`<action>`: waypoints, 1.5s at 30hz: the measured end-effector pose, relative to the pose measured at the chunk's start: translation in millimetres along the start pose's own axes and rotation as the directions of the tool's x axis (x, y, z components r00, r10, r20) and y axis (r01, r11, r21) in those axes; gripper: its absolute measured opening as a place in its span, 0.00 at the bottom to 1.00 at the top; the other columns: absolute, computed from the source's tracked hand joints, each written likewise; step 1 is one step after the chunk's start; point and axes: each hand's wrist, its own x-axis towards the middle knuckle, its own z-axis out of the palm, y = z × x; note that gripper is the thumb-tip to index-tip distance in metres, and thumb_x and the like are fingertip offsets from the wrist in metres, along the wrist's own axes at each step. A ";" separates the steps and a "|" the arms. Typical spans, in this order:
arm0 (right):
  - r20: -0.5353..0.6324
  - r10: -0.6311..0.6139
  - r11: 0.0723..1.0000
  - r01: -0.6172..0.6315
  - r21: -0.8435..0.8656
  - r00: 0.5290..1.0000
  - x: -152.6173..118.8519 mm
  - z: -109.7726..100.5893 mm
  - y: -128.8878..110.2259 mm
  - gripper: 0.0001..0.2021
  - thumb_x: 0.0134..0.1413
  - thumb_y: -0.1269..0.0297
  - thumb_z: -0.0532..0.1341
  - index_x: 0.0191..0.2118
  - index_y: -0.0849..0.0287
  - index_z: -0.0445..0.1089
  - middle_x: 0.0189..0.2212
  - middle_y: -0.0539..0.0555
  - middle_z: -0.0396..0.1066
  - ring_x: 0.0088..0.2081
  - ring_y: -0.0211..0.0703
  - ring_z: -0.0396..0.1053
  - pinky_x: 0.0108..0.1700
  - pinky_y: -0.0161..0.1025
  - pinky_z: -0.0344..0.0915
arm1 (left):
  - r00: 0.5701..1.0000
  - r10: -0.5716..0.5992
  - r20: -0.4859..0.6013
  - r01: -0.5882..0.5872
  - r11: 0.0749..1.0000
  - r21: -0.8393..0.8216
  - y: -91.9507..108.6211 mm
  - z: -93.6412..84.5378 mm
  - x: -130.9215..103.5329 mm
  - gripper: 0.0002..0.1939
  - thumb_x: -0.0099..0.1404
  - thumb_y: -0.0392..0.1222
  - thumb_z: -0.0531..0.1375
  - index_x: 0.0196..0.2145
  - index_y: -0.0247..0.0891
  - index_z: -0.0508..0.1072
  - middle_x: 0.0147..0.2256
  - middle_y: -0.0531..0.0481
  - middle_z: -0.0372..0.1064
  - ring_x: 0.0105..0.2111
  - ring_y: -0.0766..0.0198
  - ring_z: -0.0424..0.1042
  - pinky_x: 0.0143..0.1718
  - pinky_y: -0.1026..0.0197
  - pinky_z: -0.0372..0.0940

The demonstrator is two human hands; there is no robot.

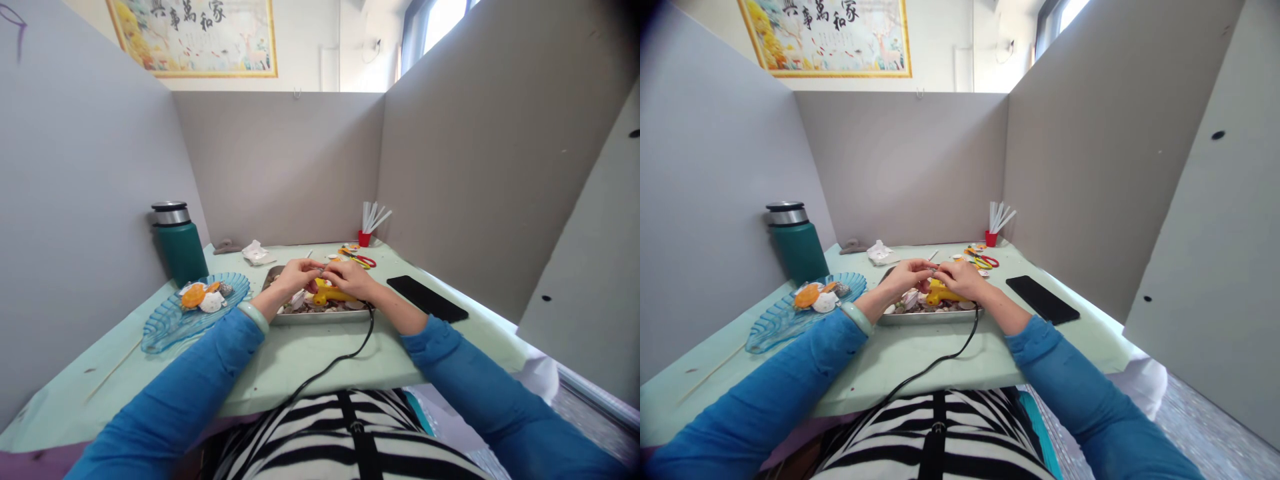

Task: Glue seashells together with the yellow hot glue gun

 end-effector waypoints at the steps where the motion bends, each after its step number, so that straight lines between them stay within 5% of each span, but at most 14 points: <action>1: 0.001 -0.002 1.000 0.002 0.002 1.000 0.2 -0.1 -0.2 0.13 0.59 0.62 0.53 0.28 0.62 0.68 0.21 0.50 0.66 0.24 0.34 0.59 0.29 0.32 0.48 | 1.000 0.003 0.000 -0.003 1.000 0.000 -0.7 -0.5 0.3 0.11 0.57 0.33 0.59 0.40 0.30 0.72 0.20 0.52 0.68 0.17 0.70 0.67 0.21 0.67 0.63; 36: -0.079 0.010 0.999 -0.013 -0.031 0.997 -1.1 0.7 1.5 0.13 0.58 0.61 0.53 0.26 0.61 0.67 0.20 0.50 0.64 0.24 0.35 0.58 0.29 0.32 0.49 | 0.995 -0.104 -0.010 0.103 0.992 -0.066 7.0 2.4 -2.3 0.18 0.62 0.34 0.54 0.50 0.30 0.68 0.16 0.53 0.65 0.18 0.68 0.67 0.24 0.65 0.65; 42: -0.121 0.028 0.999 -0.033 -0.033 0.992 -1.2 3.3 4.9 0.13 0.58 0.61 0.53 0.27 0.61 0.68 0.20 0.50 0.65 0.24 0.35 0.58 0.28 0.33 0.48 | 0.966 -0.074 -0.247 0.050 0.994 -0.101 6.2 1.2 0.1 0.05 0.54 0.30 0.57 0.31 0.32 0.69 0.23 0.52 0.66 0.20 0.69 0.68 0.23 0.66 0.65; 45: -0.124 0.039 0.998 -0.044 -0.036 0.992 -1.1 3.0 4.7 0.13 0.58 0.61 0.53 0.27 0.61 0.68 0.20 0.50 0.65 0.24 0.35 0.58 0.28 0.33 0.48 | 0.959 -0.073 -0.274 0.046 0.994 -0.103 7.1 0.5 0.3 0.03 0.53 0.30 0.55 0.28 0.33 0.67 0.22 0.53 0.65 0.21 0.68 0.68 0.21 0.65 0.65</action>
